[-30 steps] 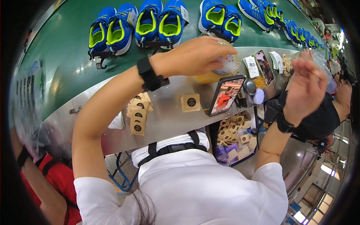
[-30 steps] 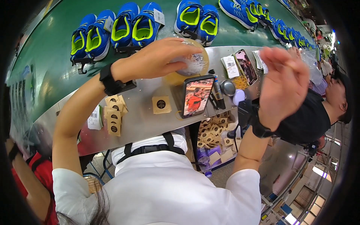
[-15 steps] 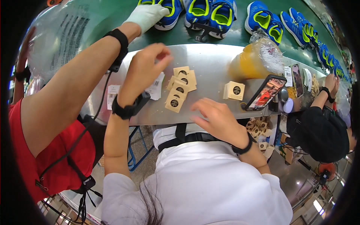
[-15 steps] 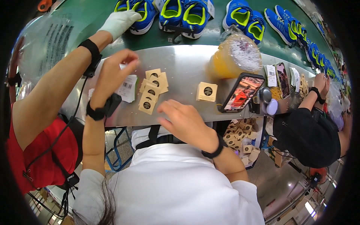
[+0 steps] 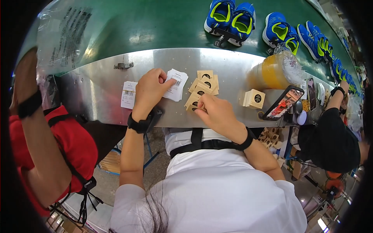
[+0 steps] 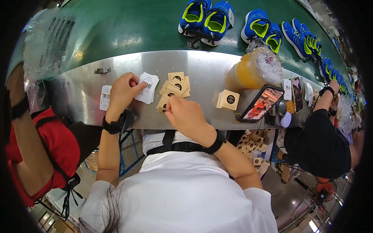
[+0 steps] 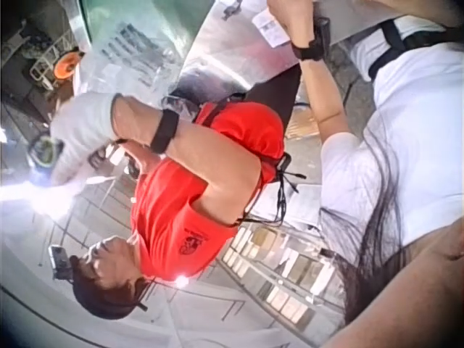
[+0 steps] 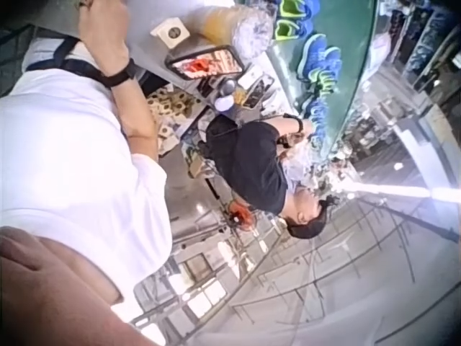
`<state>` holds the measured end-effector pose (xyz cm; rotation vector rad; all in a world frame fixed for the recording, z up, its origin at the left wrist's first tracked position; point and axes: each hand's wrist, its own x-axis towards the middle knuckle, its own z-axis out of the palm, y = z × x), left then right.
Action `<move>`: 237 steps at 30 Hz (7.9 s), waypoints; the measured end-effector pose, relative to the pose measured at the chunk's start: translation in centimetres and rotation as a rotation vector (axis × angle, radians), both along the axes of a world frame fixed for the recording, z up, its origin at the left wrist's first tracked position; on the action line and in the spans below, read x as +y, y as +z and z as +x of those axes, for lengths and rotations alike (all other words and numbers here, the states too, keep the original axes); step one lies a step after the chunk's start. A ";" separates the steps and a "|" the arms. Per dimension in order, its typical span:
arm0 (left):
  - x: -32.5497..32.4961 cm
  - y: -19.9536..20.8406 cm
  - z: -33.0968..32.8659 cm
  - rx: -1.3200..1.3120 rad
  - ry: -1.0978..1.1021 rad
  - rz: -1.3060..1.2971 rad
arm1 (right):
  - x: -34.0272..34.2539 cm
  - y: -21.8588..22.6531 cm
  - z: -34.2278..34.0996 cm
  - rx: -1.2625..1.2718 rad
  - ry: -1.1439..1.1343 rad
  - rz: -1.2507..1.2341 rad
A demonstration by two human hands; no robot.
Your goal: Apply adhesive stickers and tags to shoe components and insert items into the finished shoes on a manufacturing line.
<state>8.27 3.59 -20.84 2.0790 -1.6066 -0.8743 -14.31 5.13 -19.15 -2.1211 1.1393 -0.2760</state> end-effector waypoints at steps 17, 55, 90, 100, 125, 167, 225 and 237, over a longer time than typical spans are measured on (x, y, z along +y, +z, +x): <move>2.4 3.6 -2.8 1.161 -0.172 0.253 | -1.1 3.2 -2.2 -0.503 -0.264 0.581; 2.1 7.6 -10.3 0.107 -0.728 -1.047 | 0.0 8.9 -7.1 -0.655 -0.387 0.501; -7.0 9.2 -15.9 -0.148 -0.659 -0.824 | -7.6 15.8 -28.2 -0.132 -0.734 -0.414; -17.1 5.5 -16.9 -0.170 -0.876 -0.773 | -25.0 10.2 -36.8 0.644 -0.312 -0.364; -22.3 0.9 -10.2 -0.218 -0.826 -0.438 | -33.7 0.3 -21.1 0.543 -0.417 -0.045; -40.3 1.6 -18.4 0.128 -0.867 0.236 | -36.9 0.1 -13.9 0.190 -0.241 -0.330; -33.2 0.4 -12.7 1.163 -0.204 -0.036 | -37.3 1.8 -9.6 -0.576 -0.197 0.369; -32.9 -0.7 -10.1 0.934 -0.285 -0.076 | -37.8 1.2 -6.4 -0.422 -0.088 -0.021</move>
